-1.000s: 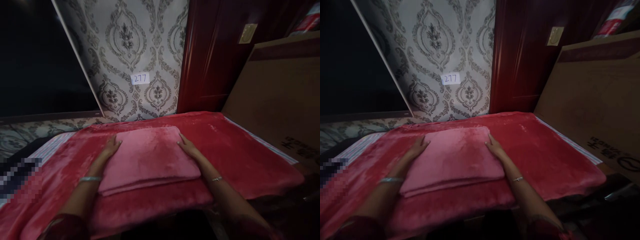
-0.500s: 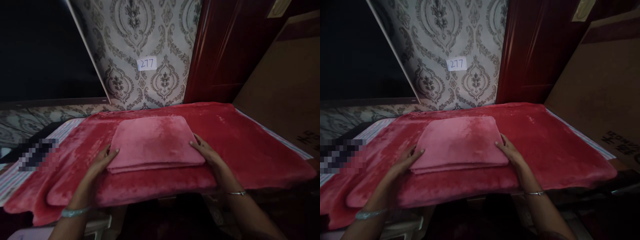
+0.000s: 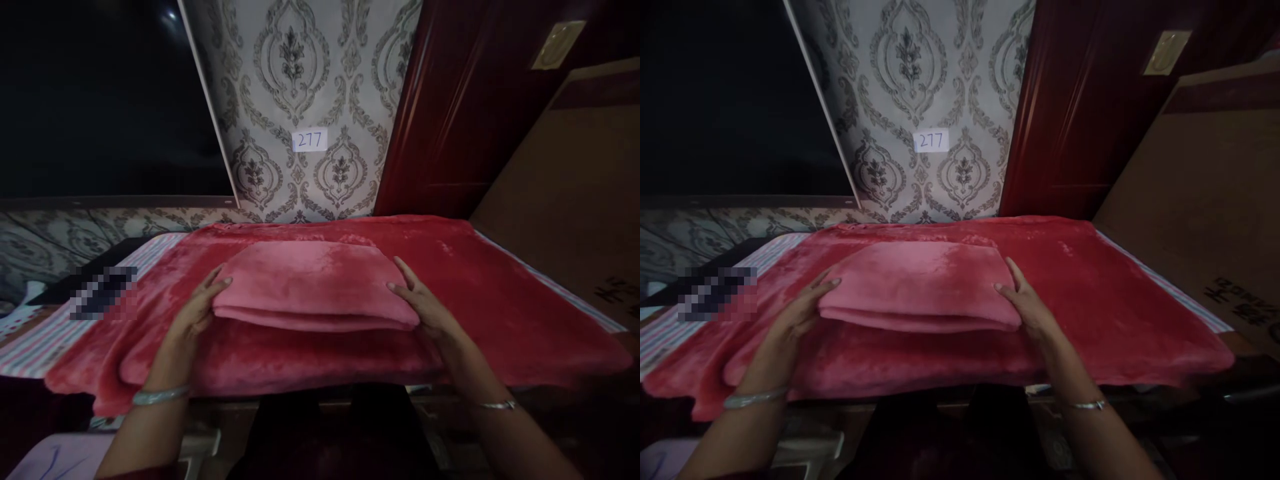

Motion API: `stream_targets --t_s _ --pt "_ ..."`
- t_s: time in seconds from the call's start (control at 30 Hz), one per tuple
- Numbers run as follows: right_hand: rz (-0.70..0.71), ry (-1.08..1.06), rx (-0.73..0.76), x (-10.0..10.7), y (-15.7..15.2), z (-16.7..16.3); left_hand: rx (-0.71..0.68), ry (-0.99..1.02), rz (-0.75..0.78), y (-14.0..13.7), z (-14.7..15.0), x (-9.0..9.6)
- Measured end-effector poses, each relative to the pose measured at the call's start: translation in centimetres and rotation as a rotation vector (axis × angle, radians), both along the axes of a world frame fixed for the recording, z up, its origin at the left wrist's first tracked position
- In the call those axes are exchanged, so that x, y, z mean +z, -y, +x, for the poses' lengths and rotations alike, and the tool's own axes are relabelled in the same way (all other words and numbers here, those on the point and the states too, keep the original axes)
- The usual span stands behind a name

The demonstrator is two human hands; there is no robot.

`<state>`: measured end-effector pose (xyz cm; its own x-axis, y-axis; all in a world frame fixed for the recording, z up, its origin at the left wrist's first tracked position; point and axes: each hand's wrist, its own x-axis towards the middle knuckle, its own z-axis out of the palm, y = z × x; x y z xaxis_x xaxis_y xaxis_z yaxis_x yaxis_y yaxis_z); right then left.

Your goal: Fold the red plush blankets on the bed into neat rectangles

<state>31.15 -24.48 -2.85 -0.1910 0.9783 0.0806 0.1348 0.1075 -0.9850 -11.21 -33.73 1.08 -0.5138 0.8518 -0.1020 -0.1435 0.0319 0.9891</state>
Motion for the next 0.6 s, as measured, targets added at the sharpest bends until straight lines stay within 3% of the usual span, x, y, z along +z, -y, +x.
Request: stream_targets --t_s 0.1,0.2,0.3,0.37,0.5,0.6 --pt "-0.005 0.022 0.040 -0.3 3.7 -0.3 0.032 0.089 0.084 1.6 -1.2 0.0" --pt "-0.096 0.072 0.124 -2.3 6.8 -0.1 0.115 0.192 0.010 3.7 -1.4 -1.9" --pt "-0.191 0.088 0.179 -4.0 7.6 1.2 0.186 0.279 -0.042 5.6 -1.1 -3.9" --pt "-0.154 0.193 0.109 -4.1 6.5 2.5 0.250 0.319 -0.003 6.5 -1.1 -4.6" --pt "0.186 0.469 -0.126 -1.9 2.2 3.4 0.302 0.425 0.043 8.0 -0.4 -5.0" --pt "0.354 0.442 -0.055 -0.2 -2.1 0.9 0.344 0.521 0.044 8.9 1.4 -5.5"
